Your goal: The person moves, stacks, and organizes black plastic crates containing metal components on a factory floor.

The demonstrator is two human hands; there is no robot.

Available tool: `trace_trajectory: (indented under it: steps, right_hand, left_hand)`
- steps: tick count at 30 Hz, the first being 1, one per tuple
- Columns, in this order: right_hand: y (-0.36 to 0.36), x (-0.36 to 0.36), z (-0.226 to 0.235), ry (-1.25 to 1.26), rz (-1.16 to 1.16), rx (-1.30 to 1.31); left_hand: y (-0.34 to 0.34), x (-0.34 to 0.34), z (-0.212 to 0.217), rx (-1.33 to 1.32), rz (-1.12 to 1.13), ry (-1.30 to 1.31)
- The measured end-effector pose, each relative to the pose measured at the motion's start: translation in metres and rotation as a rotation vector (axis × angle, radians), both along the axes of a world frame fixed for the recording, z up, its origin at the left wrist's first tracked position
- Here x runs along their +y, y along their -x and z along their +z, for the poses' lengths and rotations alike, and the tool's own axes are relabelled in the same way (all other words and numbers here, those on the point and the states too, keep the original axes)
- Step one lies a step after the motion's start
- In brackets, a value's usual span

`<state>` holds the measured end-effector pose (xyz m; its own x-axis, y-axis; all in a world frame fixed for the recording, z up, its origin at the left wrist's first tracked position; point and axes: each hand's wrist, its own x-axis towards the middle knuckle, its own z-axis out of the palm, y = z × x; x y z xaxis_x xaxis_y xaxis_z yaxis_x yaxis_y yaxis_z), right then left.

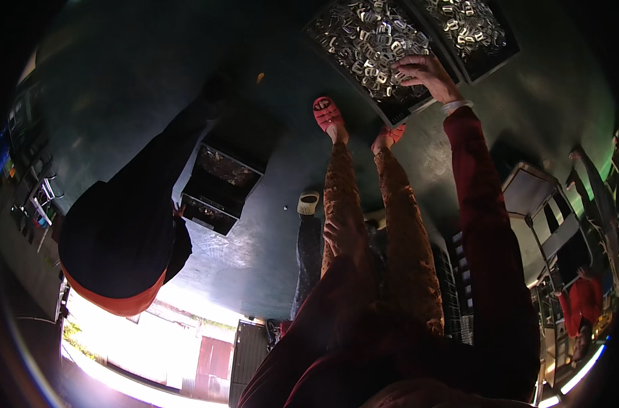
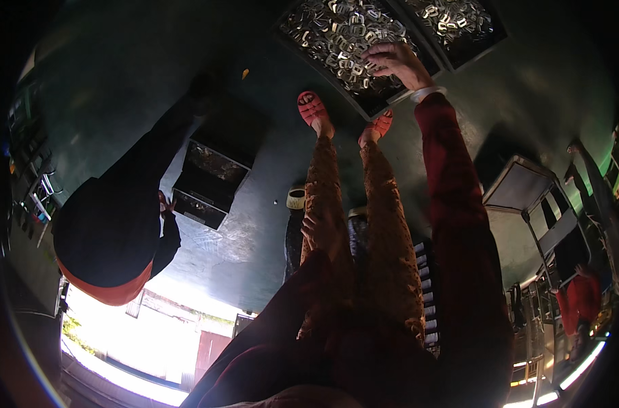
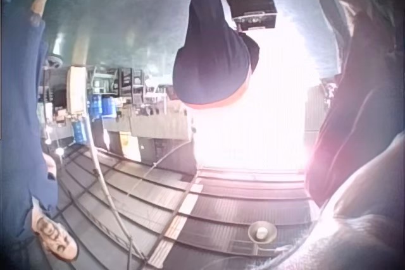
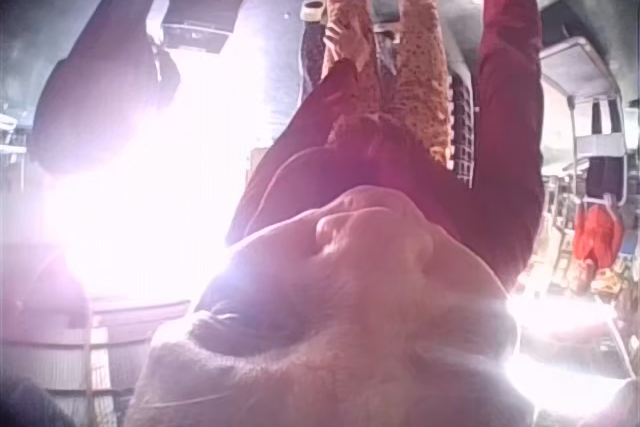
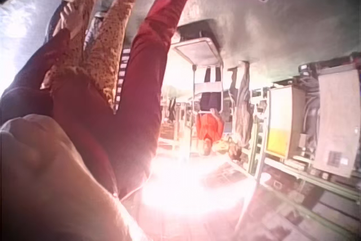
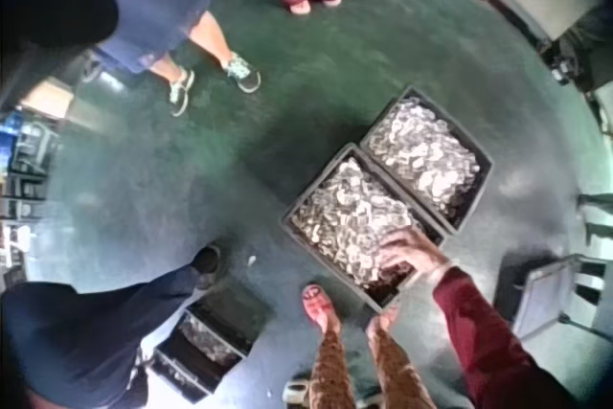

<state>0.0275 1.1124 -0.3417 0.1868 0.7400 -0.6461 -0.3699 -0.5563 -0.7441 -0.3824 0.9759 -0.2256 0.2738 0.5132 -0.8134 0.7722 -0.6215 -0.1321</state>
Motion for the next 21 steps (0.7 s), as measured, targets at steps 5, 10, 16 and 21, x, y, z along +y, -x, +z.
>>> trace_trajectory:
  steps: [5, 10, 16, 21]
  right_hand:
    - [-0.024, 0.046, 0.059, 0.161, 0.506, -0.055]
    - [-0.031, 0.065, 0.074, 0.091, 0.716, -0.173]
    - [-0.028, 0.030, 0.048, -0.158, 0.698, -0.700]
    - [0.009, -0.046, 0.019, 0.546, -0.300, -1.301]
  left_hand:
    - [-0.011, 0.009, 0.007, 0.022, 0.136, 0.059]
    - [-0.013, 0.012, 0.005, 0.045, 0.230, 0.117]
    - [-0.027, 0.017, 0.015, -0.004, 0.178, 0.027]
    - [-0.030, 0.012, 0.009, 0.002, 0.152, -0.006]
